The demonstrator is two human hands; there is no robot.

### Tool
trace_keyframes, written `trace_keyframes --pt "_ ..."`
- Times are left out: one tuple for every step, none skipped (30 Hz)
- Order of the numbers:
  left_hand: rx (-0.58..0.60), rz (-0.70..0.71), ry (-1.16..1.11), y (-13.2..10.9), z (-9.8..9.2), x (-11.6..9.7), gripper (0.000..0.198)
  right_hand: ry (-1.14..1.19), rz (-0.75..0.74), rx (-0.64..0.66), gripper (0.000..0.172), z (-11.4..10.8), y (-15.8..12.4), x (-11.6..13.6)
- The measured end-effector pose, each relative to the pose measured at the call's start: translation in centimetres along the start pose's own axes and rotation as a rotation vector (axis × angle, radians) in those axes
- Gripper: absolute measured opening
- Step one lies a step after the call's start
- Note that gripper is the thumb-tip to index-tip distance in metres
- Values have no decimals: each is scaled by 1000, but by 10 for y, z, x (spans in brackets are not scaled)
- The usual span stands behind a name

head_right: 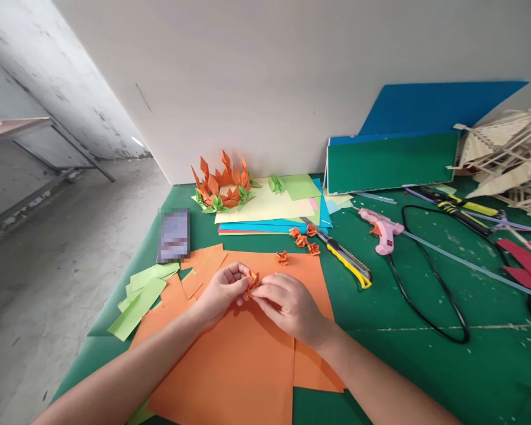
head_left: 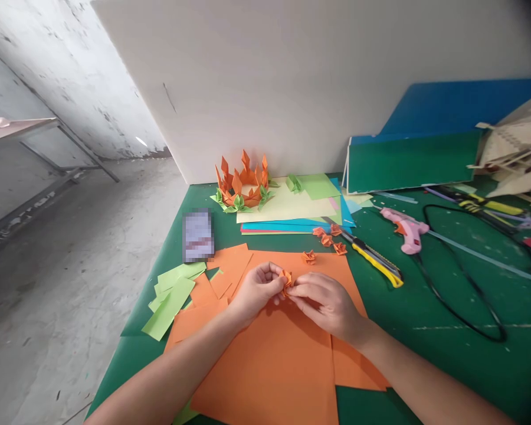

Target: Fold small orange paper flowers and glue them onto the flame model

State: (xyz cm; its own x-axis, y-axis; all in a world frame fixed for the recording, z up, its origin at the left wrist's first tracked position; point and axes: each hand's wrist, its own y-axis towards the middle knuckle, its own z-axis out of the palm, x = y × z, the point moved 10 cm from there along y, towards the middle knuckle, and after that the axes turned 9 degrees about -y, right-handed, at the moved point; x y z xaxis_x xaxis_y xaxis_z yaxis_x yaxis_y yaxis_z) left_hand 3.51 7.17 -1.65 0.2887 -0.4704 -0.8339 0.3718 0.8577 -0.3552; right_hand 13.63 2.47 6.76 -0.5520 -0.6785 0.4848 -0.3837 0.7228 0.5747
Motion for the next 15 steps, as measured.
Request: trace_keyframes --pt "10 -10 -21 1 0 1 34 -1 4 -3 17 0 0 -1" --pt "21 -24 -45 1 0 1 33 -1 15 -11 17 0 -1 -2" --pt "36 -43 -72 2 1 3 32 0 29 -23 16 -1 -1 -4" --pt "51 -64 -101 2 2 4 32 3 44 -38 15 -2 -2 -6" --pt "68 -81 -127 3 3 6 32 5 55 -54 15 -3 -3 -7" --pt "85 -94 -150 3 4 7 31 9 60 -72 14 -4 -3 -8" --pt "100 -103 -168 3 5 8 30 11 58 -86 15 -6 -4 -8" --pt "110 -107 -182 3 5 8 30 9 49 -93 15 -7 -3 -7" --pt "114 -108 -190 3 5 9 30 1 38 -90 16 -7 -3 -5" --pt "114 -110 -193 3 4 9 30 -10 30 -79 17 -7 -2 -4" --pt "111 -115 -193 3 4 10 30 -21 24 -63 17 -7 -1 -3" --pt "107 -121 -191 3 3 11 31 -31 22 -44 17 -6 -1 -2" --pt "104 -126 -189 3 3 12 32 -37 21 -26 17 -5 0 -2" --pt "103 -130 -189 3 3 12 33 -37 22 -15 18 -5 1 -2" --pt "104 -132 -189 2 3 13 33 -29 27 -8 18 -5 1 -2"
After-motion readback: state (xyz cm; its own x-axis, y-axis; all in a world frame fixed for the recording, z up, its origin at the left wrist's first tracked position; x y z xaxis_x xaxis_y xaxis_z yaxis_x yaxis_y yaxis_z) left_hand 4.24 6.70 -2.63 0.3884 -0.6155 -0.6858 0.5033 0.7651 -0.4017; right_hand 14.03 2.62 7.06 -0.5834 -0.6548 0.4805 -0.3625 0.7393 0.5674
